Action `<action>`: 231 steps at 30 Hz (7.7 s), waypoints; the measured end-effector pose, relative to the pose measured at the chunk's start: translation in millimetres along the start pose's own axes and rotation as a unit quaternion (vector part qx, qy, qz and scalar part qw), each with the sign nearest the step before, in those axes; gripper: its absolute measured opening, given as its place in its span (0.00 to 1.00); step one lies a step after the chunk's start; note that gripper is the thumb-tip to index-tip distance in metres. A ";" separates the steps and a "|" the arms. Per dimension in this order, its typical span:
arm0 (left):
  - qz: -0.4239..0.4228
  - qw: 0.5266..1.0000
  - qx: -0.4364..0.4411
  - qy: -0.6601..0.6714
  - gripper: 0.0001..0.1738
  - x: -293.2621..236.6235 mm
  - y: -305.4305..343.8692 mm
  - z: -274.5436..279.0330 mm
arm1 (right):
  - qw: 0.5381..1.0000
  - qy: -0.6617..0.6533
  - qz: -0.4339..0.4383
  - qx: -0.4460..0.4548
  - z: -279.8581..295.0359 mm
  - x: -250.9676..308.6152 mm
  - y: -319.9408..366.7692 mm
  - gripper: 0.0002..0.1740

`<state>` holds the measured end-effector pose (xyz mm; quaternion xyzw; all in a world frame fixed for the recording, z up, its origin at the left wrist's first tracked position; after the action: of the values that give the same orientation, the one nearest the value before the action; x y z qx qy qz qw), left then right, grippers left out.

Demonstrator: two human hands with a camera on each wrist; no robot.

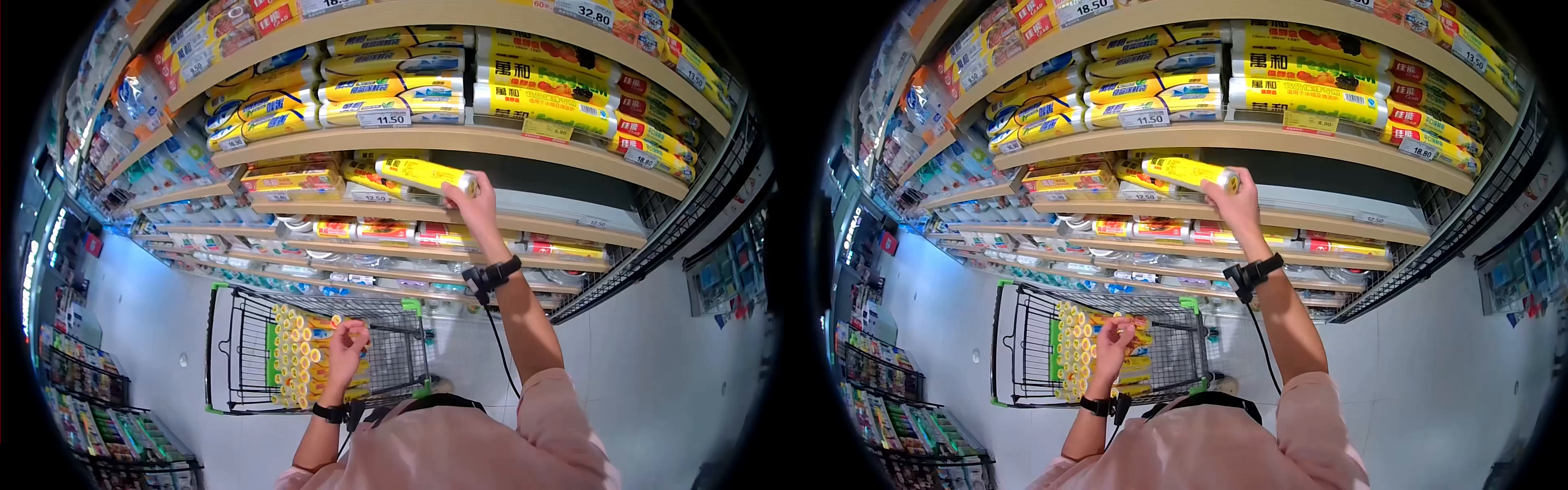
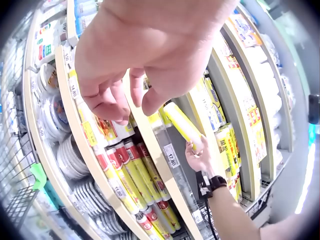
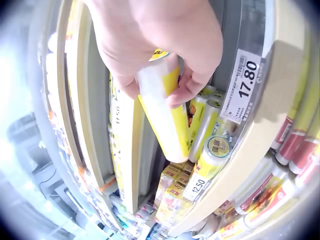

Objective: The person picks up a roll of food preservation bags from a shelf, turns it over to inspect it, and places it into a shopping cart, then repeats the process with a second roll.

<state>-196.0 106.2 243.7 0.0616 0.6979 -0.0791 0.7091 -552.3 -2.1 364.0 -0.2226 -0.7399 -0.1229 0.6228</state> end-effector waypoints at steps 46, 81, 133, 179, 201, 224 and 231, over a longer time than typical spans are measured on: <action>-0.006 0.939 0.096 0.329 0.30 -68.8 -28.3 -43.6 | 0.885 -0.304 -0.154 0.318 -2.7 -82.1 187.0 0.39; 0.089 0.967 0.233 0.044 0.22 -11.1 -11.1 163.6 | 0.971 0.050 -0.067 0.222 -203.6 -112.4 308.1 0.38; 0.213 0.900 0.153 0.348 0.24 -11.9 -22.4 256.1 | 0.978 0.008 -0.124 0.166 -239.4 -95.5 305.4 0.30; 0.178 0.952 0.077 0.239 0.12 46.3 -6.6 317.5 | 0.926 0.126 -0.213 0.286 -240.3 -123.6 309.7 0.34; 0.188 0.970 0.029 0.149 0.14 109.6 3.4 332.4 | 0.906 0.339 -0.149 0.204 -213.2 -147.9 312.3 0.31; 0.242 0.958 -0.039 0.145 0.18 126.3 42.5 366.9 | 0.678 0.647 -0.271 0.222 -192.7 -284.1 311.3 0.41; 0.249 0.955 -0.042 0.156 0.20 116.0 50.7 363.2 | 0.674 0.636 -0.299 0.229 -193.7 -333.4 312.1 0.41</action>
<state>171.6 81.0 133.3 0.2147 0.7651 0.1400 0.5907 -192.0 122.0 46.3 0.2918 -0.1974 -0.2410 0.9043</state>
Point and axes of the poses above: each hand's wrist, its own y-axis away from the middle knuckle, its own z-axis out of the back of the hand, x = y × z, the point moved 1 cm from there along -y, towards the middle knuckle, and after that the axes turned 6 degrees about -z, right-handed, at the moved point
